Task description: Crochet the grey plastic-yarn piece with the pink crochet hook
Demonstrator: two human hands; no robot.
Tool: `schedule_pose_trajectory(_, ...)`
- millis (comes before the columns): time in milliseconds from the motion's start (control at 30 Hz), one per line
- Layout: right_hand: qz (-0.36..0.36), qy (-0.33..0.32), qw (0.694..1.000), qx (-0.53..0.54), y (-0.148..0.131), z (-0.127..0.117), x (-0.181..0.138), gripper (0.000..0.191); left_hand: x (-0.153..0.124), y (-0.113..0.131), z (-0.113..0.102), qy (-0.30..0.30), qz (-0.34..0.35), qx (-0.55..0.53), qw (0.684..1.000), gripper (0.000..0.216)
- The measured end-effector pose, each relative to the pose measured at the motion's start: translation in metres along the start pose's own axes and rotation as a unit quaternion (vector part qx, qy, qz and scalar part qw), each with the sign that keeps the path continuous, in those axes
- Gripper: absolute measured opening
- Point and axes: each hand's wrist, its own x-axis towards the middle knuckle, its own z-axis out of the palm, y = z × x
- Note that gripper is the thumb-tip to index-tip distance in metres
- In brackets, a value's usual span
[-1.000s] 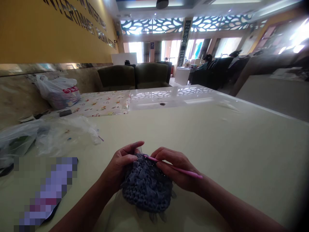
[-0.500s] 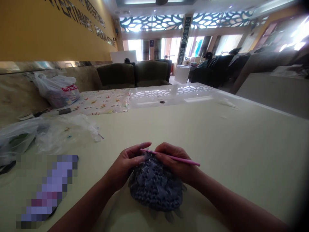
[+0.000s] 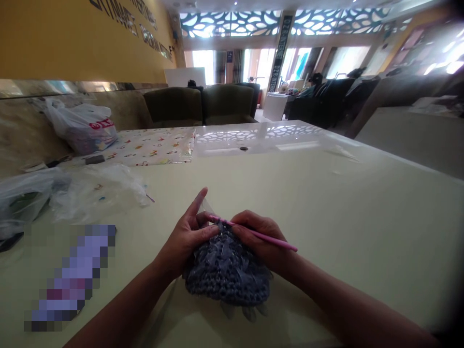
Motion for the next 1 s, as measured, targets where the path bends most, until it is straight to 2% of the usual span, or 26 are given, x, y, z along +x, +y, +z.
schedule_pose_trajectory(133, -0.099, -0.048, 0.99, -0.086, 0.005, -0.004, 0.001, 0.016, -0.001, 0.001, 0.001, -0.012, -0.02, 0.012, 1.0, 0.094)
schedule_pose_trajectory(267, -0.179, -0.06, 0.957, -0.219, 0.006, -0.006, 0.004, 0.021, -0.002, -0.001, 0.001, -0.015, -0.041, 0.026, 0.999, 0.098)
schedule_pose_trajectory(333, -0.205, -0.043, 0.925, -0.317, 0.007, -0.004, 0.003, 0.025, -0.002, -0.004, 0.002, -0.003, -0.036, 0.04, 0.999, 0.099)
schedule_pose_trajectory(433, -0.256, 0.003, 0.849, -0.463, 0.01, 0.002, 0.001, 0.026, -0.002, -0.009, 0.007, 0.02, -0.007, 0.076, 0.997, 0.095)
schedule_pose_trajectory(500, -0.286, 0.042, 0.8, -0.525, 0.012, 0.007, 0.0, 0.026, -0.003, -0.012, 0.009, 0.04, 0.011, 0.094, 0.995, 0.091)
schedule_pose_trajectory(567, -0.31, 0.077, 0.771, -0.551, 0.014, 0.011, -0.002, 0.028, -0.004, -0.013, 0.012, 0.053, 0.018, 0.08, 0.995, 0.089)
schedule_pose_trajectory(633, -0.328, 0.099, 0.762, -0.549, 0.014, 0.013, -0.003, 0.028, -0.004, -0.013, 0.012, 0.049, 0.01, 0.036, 0.998, 0.091)
schedule_pose_trajectory(767, -0.342, 0.116, 0.769, -0.528, 0.01, 0.016, -0.004, 0.029, -0.004, -0.009, 0.012, 0.016, -0.024, -0.036, 0.999, 0.095)
schedule_pose_trajectory(900, -0.32, 0.121, 0.772, -0.536, 0.012, 0.017, -0.003, 0.029, -0.005, -0.009, 0.013, 0.036, -0.005, -0.006, 0.999, 0.095)
schedule_pose_trajectory(1000, -0.345, 0.103, 0.794, -0.49, 0.015, 0.015, -0.002, 0.026, -0.006, -0.007, 0.012, 0.033, 0.002, 0.005, 0.999, 0.096)
